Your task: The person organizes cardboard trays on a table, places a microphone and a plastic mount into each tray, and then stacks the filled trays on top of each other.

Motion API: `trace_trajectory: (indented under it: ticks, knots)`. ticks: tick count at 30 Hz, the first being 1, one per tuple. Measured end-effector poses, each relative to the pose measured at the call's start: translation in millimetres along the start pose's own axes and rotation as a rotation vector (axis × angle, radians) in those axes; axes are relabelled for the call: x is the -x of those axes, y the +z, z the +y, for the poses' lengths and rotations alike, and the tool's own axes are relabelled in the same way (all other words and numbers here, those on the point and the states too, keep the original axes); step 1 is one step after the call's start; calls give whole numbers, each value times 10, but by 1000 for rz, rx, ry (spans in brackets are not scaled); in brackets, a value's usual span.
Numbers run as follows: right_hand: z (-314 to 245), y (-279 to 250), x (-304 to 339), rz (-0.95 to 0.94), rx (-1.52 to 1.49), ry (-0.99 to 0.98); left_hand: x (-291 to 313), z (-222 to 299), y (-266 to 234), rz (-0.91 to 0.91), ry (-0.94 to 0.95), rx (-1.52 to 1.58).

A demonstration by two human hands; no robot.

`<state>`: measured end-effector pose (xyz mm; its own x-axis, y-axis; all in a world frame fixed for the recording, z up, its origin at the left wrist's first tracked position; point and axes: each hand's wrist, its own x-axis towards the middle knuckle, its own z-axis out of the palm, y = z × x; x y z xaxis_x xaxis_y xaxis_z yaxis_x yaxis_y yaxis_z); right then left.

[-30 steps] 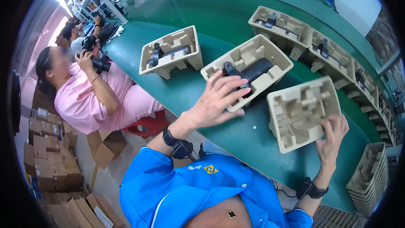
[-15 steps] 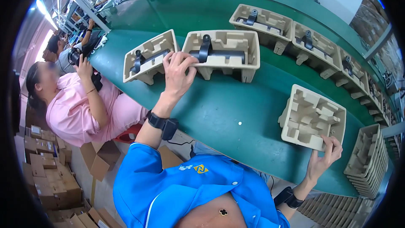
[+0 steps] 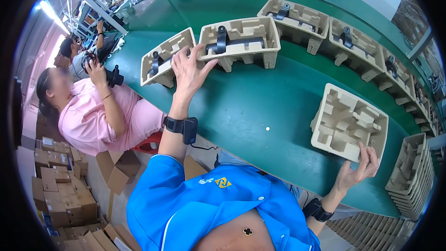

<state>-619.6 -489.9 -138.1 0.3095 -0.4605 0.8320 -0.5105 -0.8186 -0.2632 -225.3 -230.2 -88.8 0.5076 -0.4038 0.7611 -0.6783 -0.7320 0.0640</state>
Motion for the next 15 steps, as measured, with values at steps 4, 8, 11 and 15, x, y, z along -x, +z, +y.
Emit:
trace_trajectory:
  ticks: [4, 8, 11, 15]
  knots:
    - [18, 28, 16, -1, 6, -14, 102, -281, -12, -147, 71, 54]
    - [22, 69, 72, 40, -18, -17, 173, -451, -193, -181, -13, 325]
    - [34, 76, 66, 42, -18, -17, 186, -441, -323, -182, 1, 299]
    - [-27, 63, 10, 22, 19, -20, 158, -256, -319, -117, 96, 111]
